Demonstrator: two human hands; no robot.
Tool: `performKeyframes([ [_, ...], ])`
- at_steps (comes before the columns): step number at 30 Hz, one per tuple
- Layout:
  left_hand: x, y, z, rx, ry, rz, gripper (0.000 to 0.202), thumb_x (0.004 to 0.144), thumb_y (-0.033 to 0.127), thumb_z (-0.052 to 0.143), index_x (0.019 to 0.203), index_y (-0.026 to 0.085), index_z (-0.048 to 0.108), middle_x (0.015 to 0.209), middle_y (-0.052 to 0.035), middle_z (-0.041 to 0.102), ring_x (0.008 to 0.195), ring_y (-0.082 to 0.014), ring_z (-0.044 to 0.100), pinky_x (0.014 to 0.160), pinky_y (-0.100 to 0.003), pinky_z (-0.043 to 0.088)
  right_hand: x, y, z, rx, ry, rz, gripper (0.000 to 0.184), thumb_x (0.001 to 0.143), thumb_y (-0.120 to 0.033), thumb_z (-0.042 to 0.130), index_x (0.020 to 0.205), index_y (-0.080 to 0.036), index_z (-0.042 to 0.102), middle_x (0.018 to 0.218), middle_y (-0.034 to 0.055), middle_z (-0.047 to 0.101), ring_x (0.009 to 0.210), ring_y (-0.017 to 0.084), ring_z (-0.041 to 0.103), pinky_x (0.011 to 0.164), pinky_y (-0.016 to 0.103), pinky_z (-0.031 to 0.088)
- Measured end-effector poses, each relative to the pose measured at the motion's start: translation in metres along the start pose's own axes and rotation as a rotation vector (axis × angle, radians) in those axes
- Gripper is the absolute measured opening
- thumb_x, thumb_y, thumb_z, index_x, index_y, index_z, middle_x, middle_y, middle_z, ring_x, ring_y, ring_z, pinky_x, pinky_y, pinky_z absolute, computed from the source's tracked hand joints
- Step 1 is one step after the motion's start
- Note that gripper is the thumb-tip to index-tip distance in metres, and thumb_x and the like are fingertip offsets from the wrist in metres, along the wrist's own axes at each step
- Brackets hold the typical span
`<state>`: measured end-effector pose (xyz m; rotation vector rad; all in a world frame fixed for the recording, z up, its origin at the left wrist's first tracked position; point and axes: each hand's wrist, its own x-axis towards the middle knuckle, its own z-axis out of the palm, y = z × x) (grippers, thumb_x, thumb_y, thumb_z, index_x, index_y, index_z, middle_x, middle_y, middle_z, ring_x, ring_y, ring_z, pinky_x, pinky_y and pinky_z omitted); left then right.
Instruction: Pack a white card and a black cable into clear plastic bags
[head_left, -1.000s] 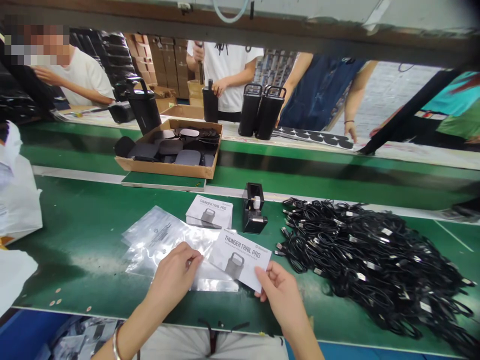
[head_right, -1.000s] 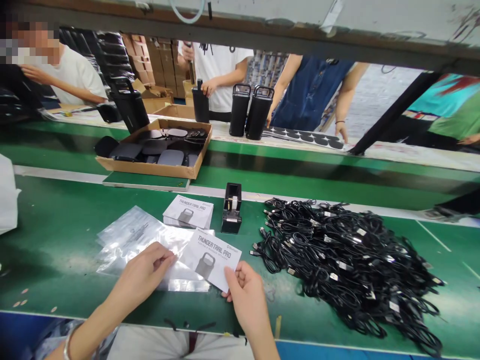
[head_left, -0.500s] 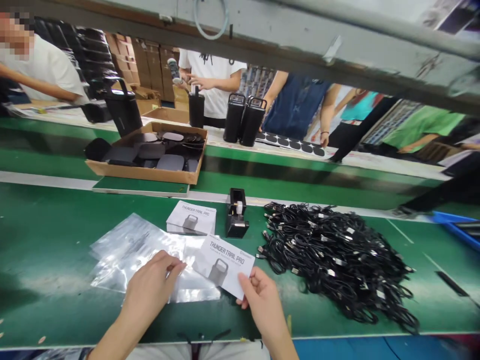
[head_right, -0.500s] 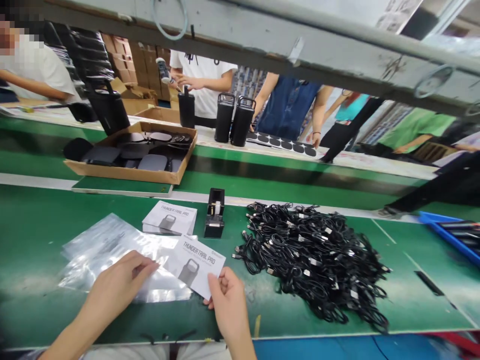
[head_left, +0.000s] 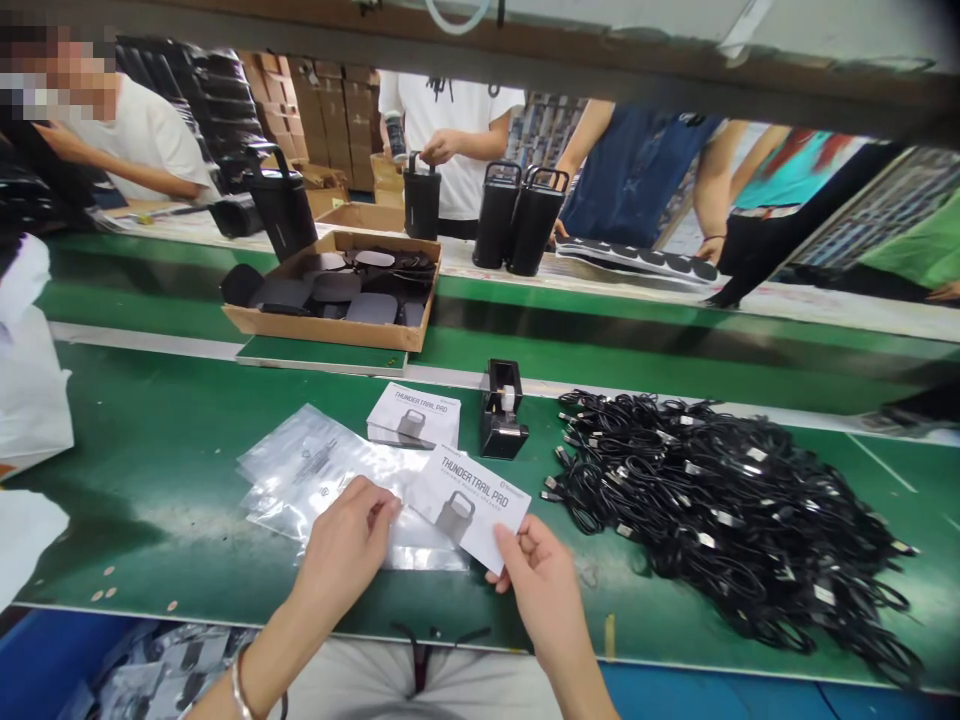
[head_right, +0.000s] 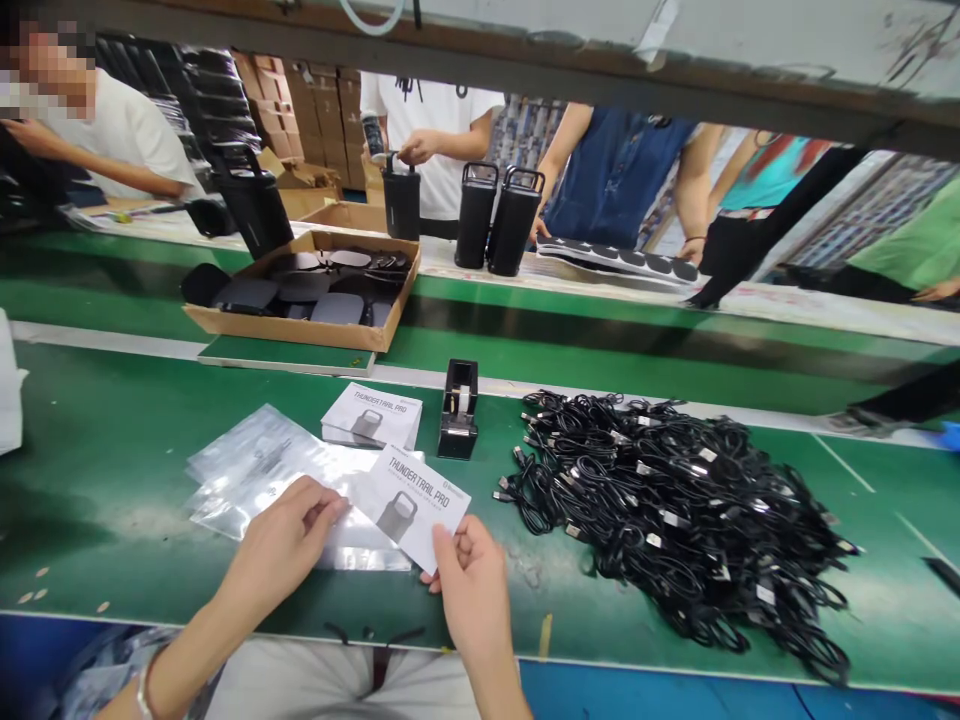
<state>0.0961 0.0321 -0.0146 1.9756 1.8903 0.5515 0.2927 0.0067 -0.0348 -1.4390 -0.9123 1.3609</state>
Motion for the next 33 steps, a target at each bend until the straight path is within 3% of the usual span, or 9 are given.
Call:
performKeyframes([
  [11, -0.001, -0.001, 0.002, -0.061, 0.035, 0.010, 0.023, 0.084, 0.030, 0.037, 0.070, 0.022, 0.053, 0.073, 0.0021, 0.053, 0.064, -0.0140, 0.055, 0.059, -0.025, 0.042, -0.003, 0.002, -0.001, -0.034, 0.041, -0.010, 0.035, 0.074, -0.048, 0.056, 0.083, -0.014, 0.055, 0.065, 0.0024, 0.062, 0.048, 0.010, 0.052, 0.043, 0.019, 0.041],
  [17, 0.001, -0.001, 0.002, -0.046, 0.031, 0.001, 0.025, 0.085, 0.033, 0.035, 0.071, 0.022, 0.053, 0.075, 0.0013, 0.054, 0.065, -0.0147, 0.055, 0.060, -0.025, 0.042, -0.004, 0.005, 0.000, -0.055, -0.003, 0.007, 0.034, 0.074, -0.048, 0.056, 0.079, -0.014, 0.054, 0.062, 0.0010, 0.060, 0.047, 0.009, 0.051, 0.042, 0.018, 0.041],
  [21, 0.001, -0.004, 0.005, -0.016, 0.021, 0.040, 0.032, 0.085, 0.040, 0.032, 0.071, 0.023, 0.056, 0.075, -0.0009, 0.056, 0.073, -0.0184, 0.057, 0.066, -0.029, 0.043, -0.005, 0.005, -0.003, -0.148, -0.016, 0.004, 0.032, 0.074, -0.046, 0.055, 0.075, -0.015, 0.053, 0.056, -0.0008, 0.056, 0.043, 0.009, 0.049, 0.037, 0.018, 0.037],
  [25, 0.011, -0.015, 0.018, 0.028, 0.034, 0.047, 0.034, 0.072, 0.054, 0.049, 0.074, 0.022, 0.060, 0.078, -0.0034, 0.058, 0.074, -0.0231, 0.058, 0.069, -0.034, 0.043, 0.000, -0.003, -0.017, -0.209, 0.002, -0.024, 0.029, 0.074, -0.044, 0.055, 0.071, -0.015, 0.052, 0.054, -0.0023, 0.053, 0.042, 0.009, 0.048, 0.036, 0.017, 0.037],
  [33, 0.010, 0.002, 0.008, 0.069, -0.079, -0.012, 0.025, 0.081, 0.036, 0.043, 0.067, 0.022, 0.059, 0.075, 0.0002, 0.058, 0.074, -0.0174, 0.057, 0.065, -0.028, 0.039, -0.004, -0.004, -0.041, -0.140, 0.014, 0.013, 0.036, 0.071, -0.050, 0.058, 0.074, -0.014, 0.052, 0.055, -0.0022, 0.055, 0.043, 0.008, 0.049, 0.038, 0.016, 0.037],
])
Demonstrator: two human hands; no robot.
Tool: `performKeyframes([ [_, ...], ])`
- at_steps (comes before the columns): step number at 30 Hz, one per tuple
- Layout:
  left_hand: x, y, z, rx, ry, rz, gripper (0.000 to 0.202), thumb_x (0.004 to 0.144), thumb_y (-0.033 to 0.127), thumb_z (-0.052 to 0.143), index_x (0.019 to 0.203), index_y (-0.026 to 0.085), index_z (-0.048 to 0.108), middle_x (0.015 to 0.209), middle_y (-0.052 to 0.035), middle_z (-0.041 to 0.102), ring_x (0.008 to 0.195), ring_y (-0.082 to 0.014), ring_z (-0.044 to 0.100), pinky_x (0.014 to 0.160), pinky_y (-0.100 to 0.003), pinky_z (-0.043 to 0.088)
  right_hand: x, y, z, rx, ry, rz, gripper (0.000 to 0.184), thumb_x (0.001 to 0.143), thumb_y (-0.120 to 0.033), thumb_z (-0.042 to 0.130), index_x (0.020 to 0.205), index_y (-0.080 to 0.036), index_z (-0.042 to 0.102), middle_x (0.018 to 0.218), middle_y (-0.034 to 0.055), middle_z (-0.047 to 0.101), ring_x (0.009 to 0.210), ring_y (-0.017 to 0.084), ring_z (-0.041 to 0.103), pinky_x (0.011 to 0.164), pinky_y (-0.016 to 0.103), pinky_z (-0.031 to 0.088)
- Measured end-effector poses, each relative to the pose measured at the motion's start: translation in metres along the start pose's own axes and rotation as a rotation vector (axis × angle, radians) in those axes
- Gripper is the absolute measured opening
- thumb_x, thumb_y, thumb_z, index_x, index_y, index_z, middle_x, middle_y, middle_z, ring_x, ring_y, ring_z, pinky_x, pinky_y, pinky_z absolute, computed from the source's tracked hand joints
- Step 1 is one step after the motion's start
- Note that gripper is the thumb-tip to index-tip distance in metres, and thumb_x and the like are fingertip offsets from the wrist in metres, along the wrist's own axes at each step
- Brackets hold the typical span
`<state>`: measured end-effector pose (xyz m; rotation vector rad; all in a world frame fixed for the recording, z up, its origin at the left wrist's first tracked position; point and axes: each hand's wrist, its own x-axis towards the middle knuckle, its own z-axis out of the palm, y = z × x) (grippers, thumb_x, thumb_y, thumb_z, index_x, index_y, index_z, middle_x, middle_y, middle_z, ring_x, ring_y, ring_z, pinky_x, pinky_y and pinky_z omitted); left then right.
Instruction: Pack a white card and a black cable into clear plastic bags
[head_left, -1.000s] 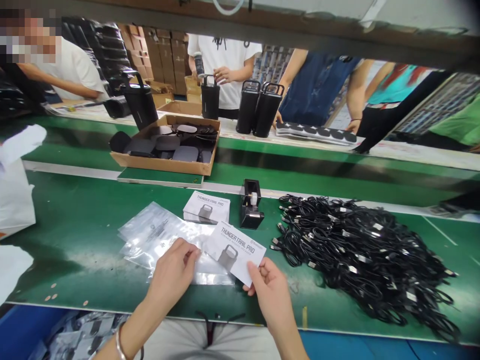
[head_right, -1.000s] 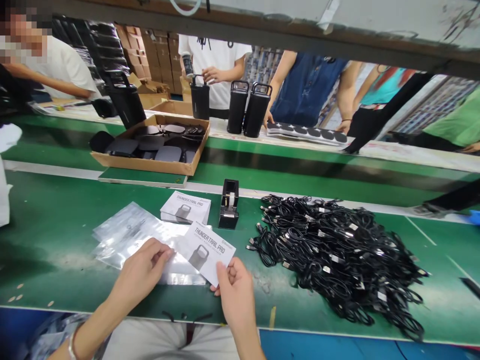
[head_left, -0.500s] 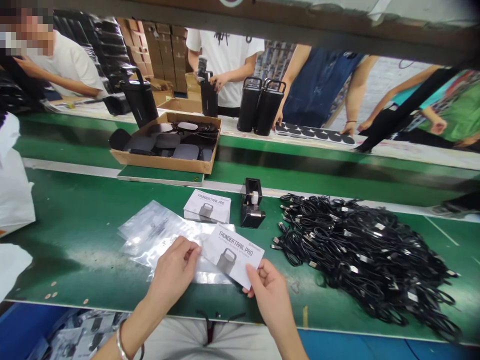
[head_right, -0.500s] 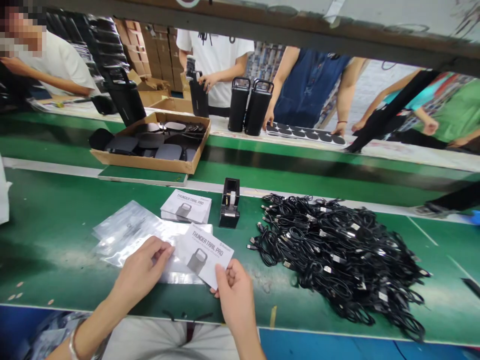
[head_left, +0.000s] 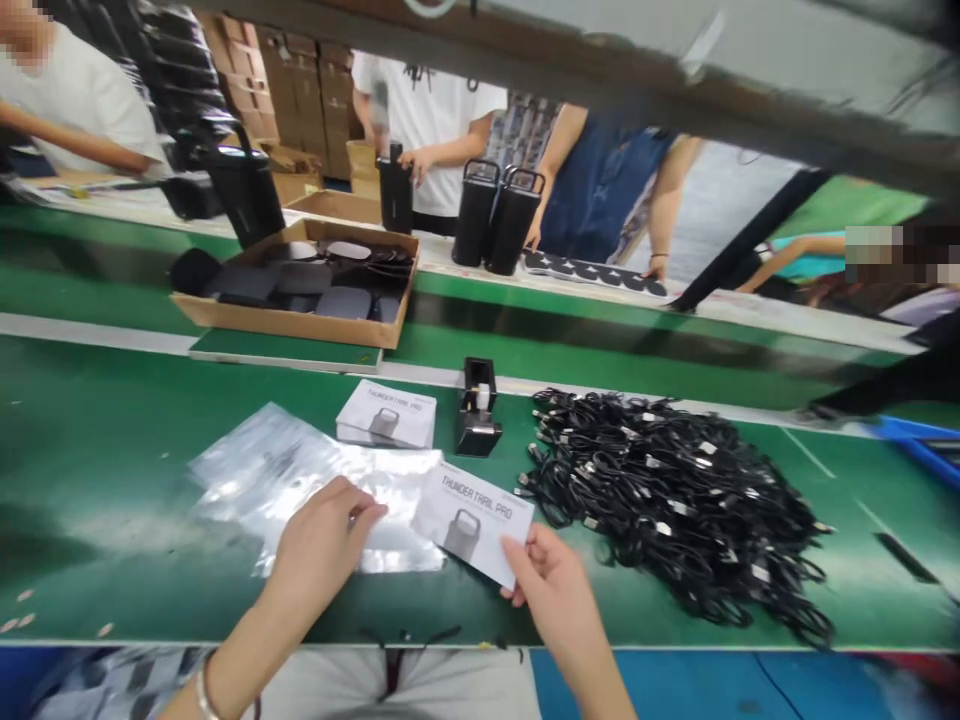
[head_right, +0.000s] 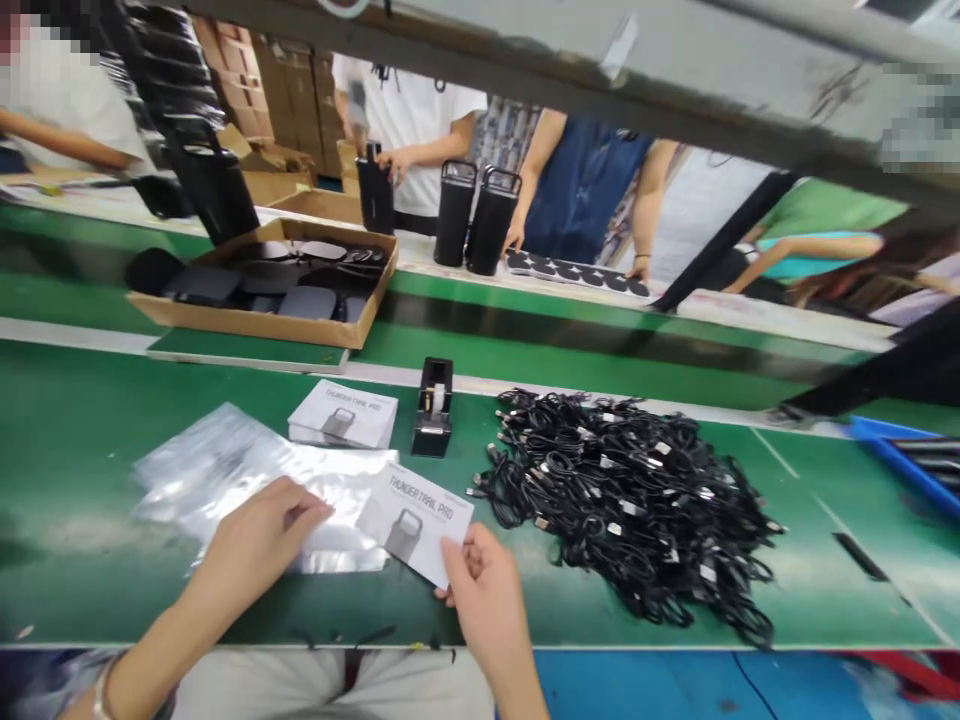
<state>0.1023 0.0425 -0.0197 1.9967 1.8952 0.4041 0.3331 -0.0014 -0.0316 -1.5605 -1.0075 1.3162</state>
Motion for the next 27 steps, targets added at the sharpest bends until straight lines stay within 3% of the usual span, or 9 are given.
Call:
performKeyframes([
  [5, -0.005, 0.002, -0.003, -0.008, 0.001, -0.011, 0.026, 0.083, 0.029, 0.038, 0.067, 0.021, 0.056, 0.072, 0.0009, 0.054, 0.069, -0.0158, 0.055, 0.061, -0.026, 0.038, -0.004, 0.000, 0.015, 0.088, -0.045, 0.035, 0.038, 0.072, -0.051, 0.058, 0.077, -0.014, 0.053, 0.059, 0.0000, 0.059, 0.044, 0.007, 0.049, 0.039, 0.016, 0.038],
  [12, -0.010, 0.001, -0.004, -0.034, 0.010, -0.013, 0.026, 0.085, 0.029, 0.035, 0.069, 0.021, 0.055, 0.073, 0.0010, 0.052, 0.067, -0.0154, 0.054, 0.060, -0.026, 0.039, -0.002, -0.001, 0.034, 0.092, -0.005, 0.010, 0.037, 0.074, -0.050, 0.056, 0.081, -0.014, 0.053, 0.063, 0.0018, 0.061, 0.047, 0.008, 0.049, 0.042, 0.017, 0.041],
  [22, -0.011, 0.004, -0.006, -0.095, 0.042, -0.035, 0.024, 0.083, 0.033, 0.040, 0.070, 0.022, 0.057, 0.073, 0.0019, 0.054, 0.068, -0.0142, 0.056, 0.061, -0.025, 0.042, -0.012, 0.001, 0.041, -0.007, -0.012, 0.002, 0.032, 0.078, -0.046, 0.050, 0.078, -0.015, 0.053, 0.066, 0.0027, 0.060, 0.052, 0.011, 0.053, 0.046, 0.020, 0.044],
  [27, -0.014, 0.003, -0.002, -0.059, 0.098, 0.023, 0.020, 0.082, 0.032, 0.042, 0.072, 0.022, 0.057, 0.075, 0.0015, 0.055, 0.068, -0.0137, 0.057, 0.061, -0.025, 0.042, -0.021, 0.000, 0.039, -0.070, -0.086, 0.065, 0.031, 0.078, -0.042, 0.051, 0.088, -0.013, 0.055, 0.056, -0.0006, 0.056, 0.041, 0.010, 0.051, 0.038, 0.019, 0.040],
])
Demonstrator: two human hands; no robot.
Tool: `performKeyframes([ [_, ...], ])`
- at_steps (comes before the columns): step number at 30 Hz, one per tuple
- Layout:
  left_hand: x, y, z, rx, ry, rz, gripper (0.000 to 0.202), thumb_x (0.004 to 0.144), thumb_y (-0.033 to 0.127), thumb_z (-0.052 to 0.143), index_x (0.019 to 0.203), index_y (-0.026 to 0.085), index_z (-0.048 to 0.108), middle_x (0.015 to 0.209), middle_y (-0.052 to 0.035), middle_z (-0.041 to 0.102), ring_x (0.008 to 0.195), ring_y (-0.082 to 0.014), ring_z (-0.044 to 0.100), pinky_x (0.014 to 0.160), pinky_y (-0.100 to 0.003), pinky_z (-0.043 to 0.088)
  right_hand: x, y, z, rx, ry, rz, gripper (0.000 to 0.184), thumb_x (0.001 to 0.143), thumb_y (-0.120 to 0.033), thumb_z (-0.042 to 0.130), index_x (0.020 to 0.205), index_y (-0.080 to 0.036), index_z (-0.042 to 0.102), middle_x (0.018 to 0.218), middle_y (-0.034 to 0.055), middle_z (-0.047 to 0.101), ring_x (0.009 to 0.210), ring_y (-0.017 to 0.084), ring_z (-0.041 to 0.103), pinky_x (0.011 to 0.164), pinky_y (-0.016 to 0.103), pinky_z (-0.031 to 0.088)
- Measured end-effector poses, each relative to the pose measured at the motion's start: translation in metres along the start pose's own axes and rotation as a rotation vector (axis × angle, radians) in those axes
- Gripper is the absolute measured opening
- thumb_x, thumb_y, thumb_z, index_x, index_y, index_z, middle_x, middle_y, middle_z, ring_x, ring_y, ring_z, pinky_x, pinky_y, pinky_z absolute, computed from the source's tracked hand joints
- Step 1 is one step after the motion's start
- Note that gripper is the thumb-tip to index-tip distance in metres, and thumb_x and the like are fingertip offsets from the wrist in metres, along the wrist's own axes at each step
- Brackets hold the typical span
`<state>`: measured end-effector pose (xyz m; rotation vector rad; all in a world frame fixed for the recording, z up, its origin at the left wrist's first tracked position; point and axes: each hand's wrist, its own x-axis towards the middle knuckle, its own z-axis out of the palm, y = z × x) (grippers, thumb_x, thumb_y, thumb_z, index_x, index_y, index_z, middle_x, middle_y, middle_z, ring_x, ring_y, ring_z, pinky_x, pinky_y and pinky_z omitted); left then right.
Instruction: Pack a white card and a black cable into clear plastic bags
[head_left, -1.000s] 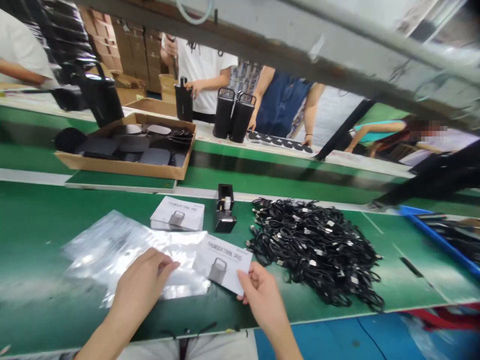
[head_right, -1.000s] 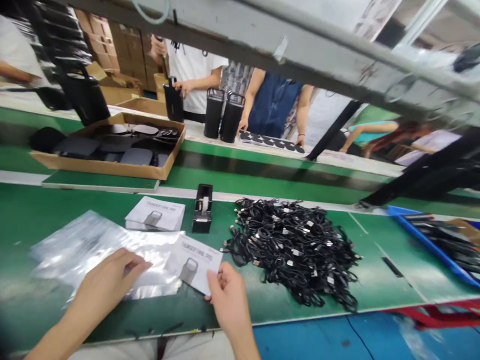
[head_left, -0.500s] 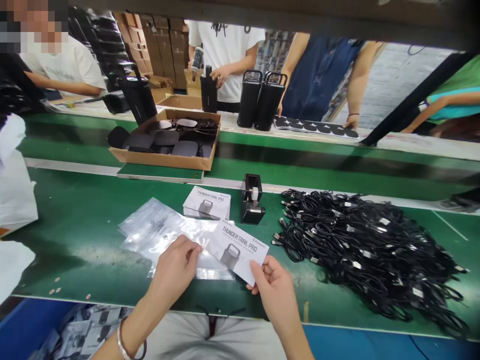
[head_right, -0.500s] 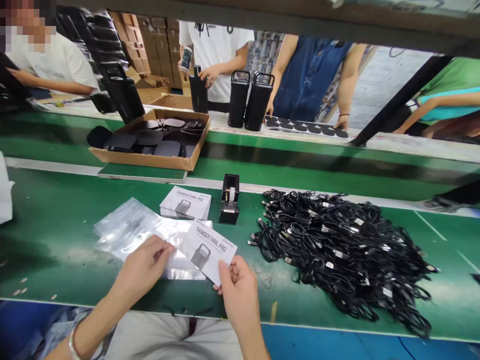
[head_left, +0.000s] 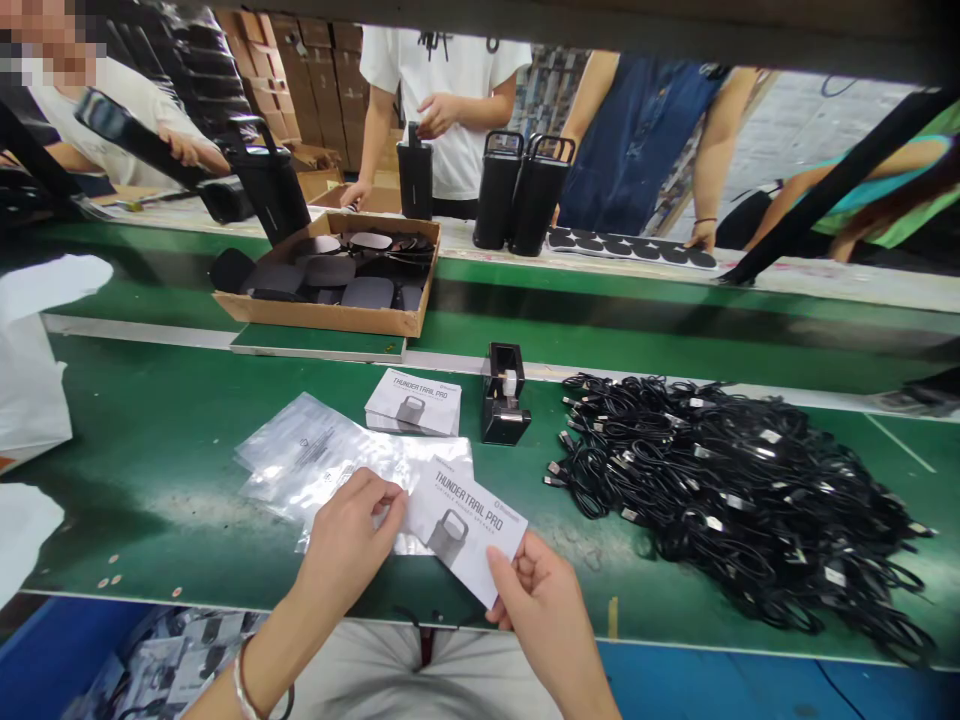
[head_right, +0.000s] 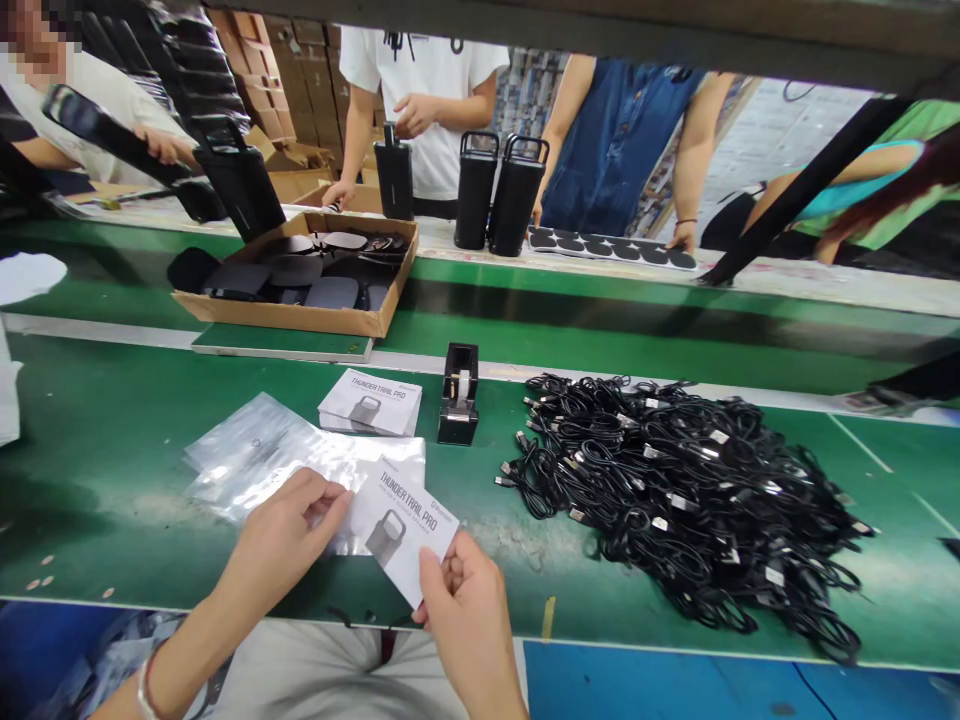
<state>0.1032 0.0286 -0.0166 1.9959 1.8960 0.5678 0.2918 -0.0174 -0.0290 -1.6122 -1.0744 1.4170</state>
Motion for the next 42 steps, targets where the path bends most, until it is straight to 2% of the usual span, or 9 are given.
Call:
performKeyframes([
  [5, -0.002, -0.001, 0.004, 0.051, 0.005, 0.127, 0.021, 0.084, 0.030, 0.041, 0.072, 0.022, 0.056, 0.074, 0.0007, 0.055, 0.066, -0.0138, 0.057, 0.060, -0.025, 0.043, -0.005, -0.001, 0.002, -0.040, -0.037, 0.031, 0.028, 0.074, -0.040, 0.053, 0.083, -0.013, 0.056, 0.045, -0.0049, 0.049, 0.035, 0.010, 0.049, 0.034, 0.019, 0.038],
  [12, -0.002, -0.003, 0.001, 0.036, -0.026, 0.156, 0.019, 0.084, 0.030, 0.042, 0.075, 0.021, 0.056, 0.076, 0.0001, 0.056, 0.070, -0.0148, 0.058, 0.061, -0.024, 0.044, -0.001, -0.002, -0.001, 0.015, -0.203, 0.105, 0.025, 0.072, -0.035, 0.054, 0.082, -0.013, 0.054, 0.042, -0.0072, 0.049, 0.031, 0.007, 0.046, 0.032, 0.016, 0.034],
  [18, -0.004, -0.002, -0.001, -0.043, -0.062, 0.166, 0.020, 0.085, 0.031, 0.041, 0.075, 0.021, 0.055, 0.075, -0.0005, 0.056, 0.072, -0.0156, 0.056, 0.063, -0.026, 0.044, 0.007, -0.009, -0.001, 0.029, -0.141, 0.041, 0.029, 0.074, -0.042, 0.054, 0.069, -0.013, 0.053, 0.037, -0.0073, 0.046, 0.030, 0.005, 0.043, 0.031, 0.013, 0.028],
  [22, -0.005, 0.001, -0.008, -0.123, -0.107, 0.151, 0.022, 0.085, 0.035, 0.040, 0.075, 0.022, 0.055, 0.073, -0.0003, 0.055, 0.070, -0.0160, 0.055, 0.062, -0.026, 0.044, -0.002, -0.027, 0.003, 0.292, -0.347, 0.076, 0.038, 0.073, -0.048, 0.055, 0.081, -0.011, 0.060, 0.061, 0.0023, 0.063, 0.052, 0.010, 0.059, 0.053, 0.021, 0.048],
  [25, -0.005, 0.004, -0.010, -0.189, -0.149, 0.145, 0.022, 0.084, 0.038, 0.042, 0.076, 0.023, 0.056, 0.074, 0.0001, 0.054, 0.069, -0.0155, 0.053, 0.061, -0.025, 0.043, -0.001, -0.036, 0.010, 0.380, -0.460, 0.079, 0.036, 0.068, -0.046, 0.062, 0.077, -0.011, 0.062, 0.069, 0.0036, 0.064, 0.063, 0.011, 0.062, 0.064, 0.024, 0.050],
  [30, -0.001, 0.005, -0.012, -0.320, -0.207, 0.143, 0.025, 0.082, 0.041, 0.044, 0.074, 0.023, 0.057, 0.070, 0.0005, 0.054, 0.065, -0.0150, 0.052, 0.060, -0.024, 0.042, 0.027, -0.031, 0.029, 0.199, -0.318, 0.015, 0.033, 0.061, -0.044, 0.067, 0.068, -0.013, 0.058, 0.052, -0.0024, 0.058, 0.039, 0.007, 0.049, 0.041, 0.018, 0.040],
  [36, 0.005, 0.009, -0.012, -0.498, -0.352, 0.090, 0.028, 0.083, 0.044, 0.042, 0.071, 0.022, 0.055, 0.071, 0.0015, 0.052, 0.071, -0.0155, 0.053, 0.066, -0.025, 0.043, 0.040, -0.033, 0.044, -0.583, -0.008, -0.518, 0.018, 0.074, -0.027, 0.058, 0.060, -0.018, 0.065, 0.058, -0.0014, 0.063, 0.054, 0.011, 0.053, 0.050, 0.020, 0.032],
  [39, 0.007, 0.013, -0.008, -0.488, -0.382, 0.104, 0.031, 0.083, 0.045, 0.041, 0.067, 0.022, 0.054, 0.068, 0.0016, 0.052, 0.067, -0.0152, 0.052, 0.064, -0.025, 0.043, 0.037, -0.041, 0.027, -0.785, 0.086, -0.575, 0.017, 0.073, -0.029, 0.060, 0.059, -0.021, 0.064, 0.061, -0.0028, 0.063, 0.057, 0.012, 0.056, 0.051, 0.020, 0.033],
  [42, 0.010, 0.014, -0.005, -0.390, -0.316, 0.084, 0.031, 0.083, 0.045, 0.040, 0.068, 0.022, 0.054, 0.066, 0.0020, 0.053, 0.063, -0.0151, 0.052, 0.060, -0.025, 0.042, 0.039, -0.044, -0.018, -0.810, 0.320, -0.489, 0.023, 0.083, -0.033, 0.046, 0.076, -0.021, 0.065, 0.075, 0.0021, 0.062, 0.066, 0.016, 0.057, 0.059, 0.024, 0.037],
])
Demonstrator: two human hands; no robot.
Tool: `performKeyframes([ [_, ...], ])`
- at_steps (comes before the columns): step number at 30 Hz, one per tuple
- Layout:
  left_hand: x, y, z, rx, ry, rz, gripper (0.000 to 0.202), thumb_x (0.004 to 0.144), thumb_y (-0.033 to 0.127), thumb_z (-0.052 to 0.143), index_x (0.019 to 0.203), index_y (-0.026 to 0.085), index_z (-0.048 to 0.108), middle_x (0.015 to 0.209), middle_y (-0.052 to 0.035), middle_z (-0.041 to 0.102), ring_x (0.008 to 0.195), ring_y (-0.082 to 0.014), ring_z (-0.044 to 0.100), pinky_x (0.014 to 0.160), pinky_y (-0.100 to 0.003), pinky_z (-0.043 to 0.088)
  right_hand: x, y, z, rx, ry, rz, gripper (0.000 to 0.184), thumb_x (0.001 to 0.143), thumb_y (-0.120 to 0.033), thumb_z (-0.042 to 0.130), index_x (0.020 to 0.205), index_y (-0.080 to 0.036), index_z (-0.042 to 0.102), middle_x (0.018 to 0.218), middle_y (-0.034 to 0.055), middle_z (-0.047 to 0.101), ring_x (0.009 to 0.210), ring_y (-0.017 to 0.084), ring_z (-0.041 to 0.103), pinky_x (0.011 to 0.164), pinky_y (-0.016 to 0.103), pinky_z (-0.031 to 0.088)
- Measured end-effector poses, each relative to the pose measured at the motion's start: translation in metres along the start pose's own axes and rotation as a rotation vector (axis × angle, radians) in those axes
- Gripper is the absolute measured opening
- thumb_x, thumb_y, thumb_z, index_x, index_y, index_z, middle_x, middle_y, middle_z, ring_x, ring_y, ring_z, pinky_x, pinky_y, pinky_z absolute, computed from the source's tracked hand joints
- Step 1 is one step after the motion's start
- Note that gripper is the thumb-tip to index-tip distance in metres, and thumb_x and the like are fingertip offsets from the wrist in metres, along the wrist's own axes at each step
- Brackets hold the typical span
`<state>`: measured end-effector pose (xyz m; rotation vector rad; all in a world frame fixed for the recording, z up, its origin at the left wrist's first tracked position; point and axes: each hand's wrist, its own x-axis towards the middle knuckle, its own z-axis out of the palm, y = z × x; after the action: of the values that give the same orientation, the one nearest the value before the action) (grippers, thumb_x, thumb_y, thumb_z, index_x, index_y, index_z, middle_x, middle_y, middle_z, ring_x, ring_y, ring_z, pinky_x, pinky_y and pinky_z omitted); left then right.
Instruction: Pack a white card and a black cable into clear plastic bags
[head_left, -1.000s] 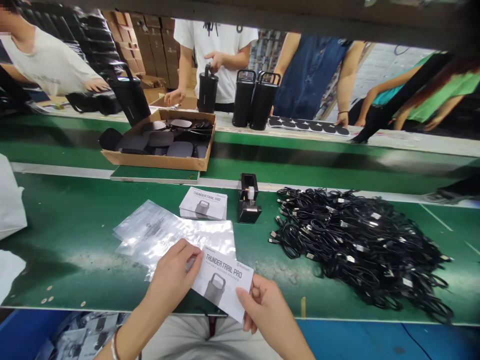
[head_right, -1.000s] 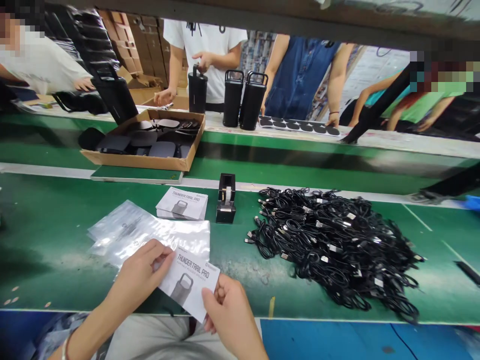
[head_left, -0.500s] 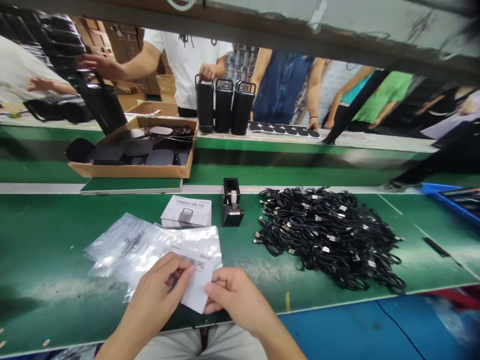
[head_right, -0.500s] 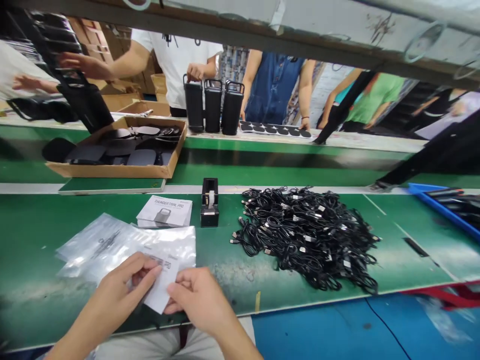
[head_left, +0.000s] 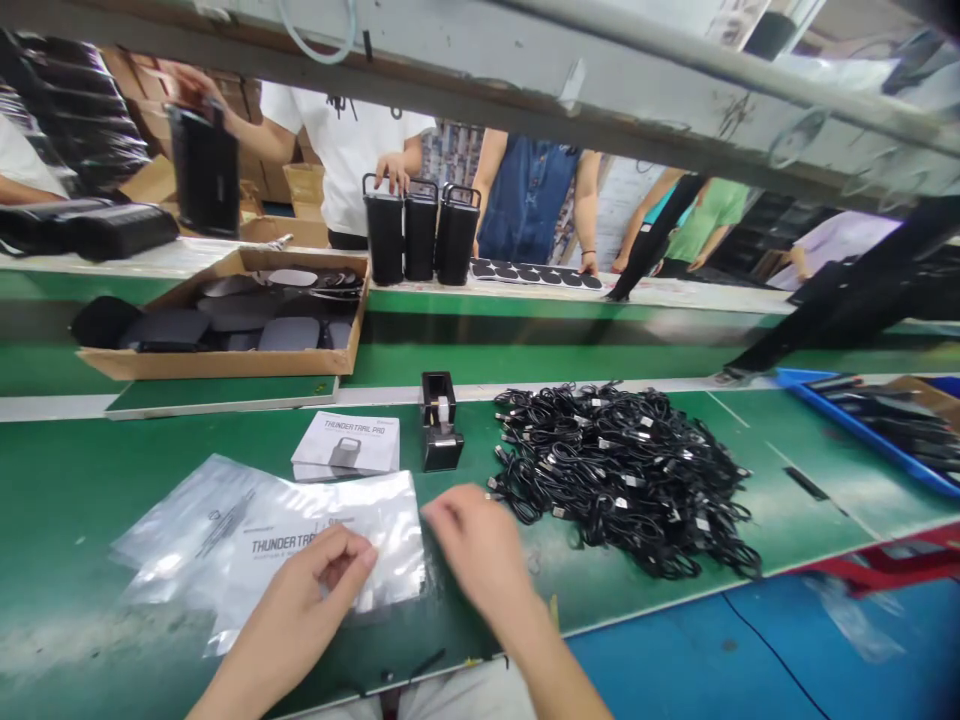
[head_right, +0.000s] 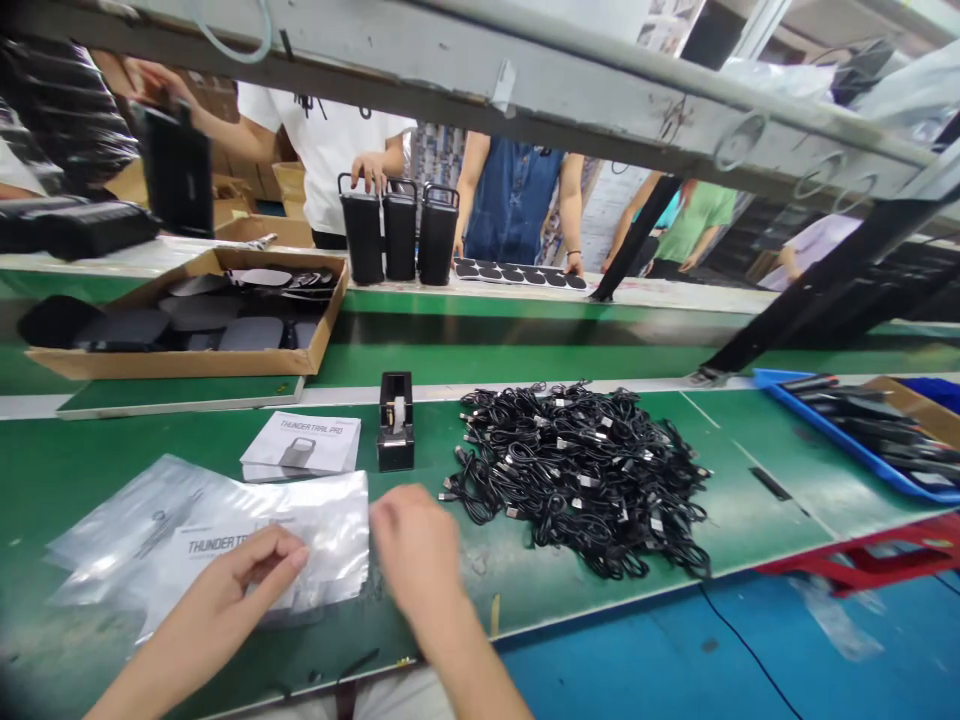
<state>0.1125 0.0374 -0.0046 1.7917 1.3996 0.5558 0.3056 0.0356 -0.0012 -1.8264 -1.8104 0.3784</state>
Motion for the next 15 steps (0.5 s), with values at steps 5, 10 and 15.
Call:
performKeyframes([
  [5, 0.005, -0.002, 0.003, 0.215, 0.089, -0.001, 0.023, 0.082, 0.035, 0.041, 0.069, 0.023, 0.055, 0.066, 0.0015, 0.059, 0.062, -0.0162, 0.057, 0.058, -0.025, 0.042, 0.010, 0.072, -0.029, -0.370, 0.275, 0.214, 0.036, 0.084, -0.040, 0.041, 0.091, -0.013, 0.064, 0.086, 0.0154, 0.053, 0.078, 0.029, 0.051, 0.056, 0.034, 0.039],
  [10, 0.007, 0.000, 0.004, 0.239, 0.115, 0.007, 0.022, 0.082, 0.031, 0.040, 0.068, 0.023, 0.055, 0.067, 0.0011, 0.059, 0.064, -0.0163, 0.058, 0.060, -0.026, 0.042, 0.003, 0.083, -0.018, -0.163, 0.388, -0.004, 0.026, 0.083, -0.036, 0.046, 0.084, -0.020, 0.067, 0.095, 0.0127, 0.055, 0.091, 0.028, 0.047, 0.079, 0.044, 0.037],
  [15, 0.005, -0.004, 0.002, 0.092, 0.107, -0.086, 0.024, 0.083, 0.037, 0.039, 0.075, 0.022, 0.055, 0.070, 0.0008, 0.059, 0.066, -0.0164, 0.056, 0.062, -0.027, 0.042, -0.010, 0.034, -0.008, 0.527, 0.141, 0.131, 0.029, 0.087, -0.038, 0.037, 0.098, -0.018, 0.056, 0.086, 0.0086, 0.061, 0.078, 0.020, 0.057, 0.062, 0.030, 0.047],
])
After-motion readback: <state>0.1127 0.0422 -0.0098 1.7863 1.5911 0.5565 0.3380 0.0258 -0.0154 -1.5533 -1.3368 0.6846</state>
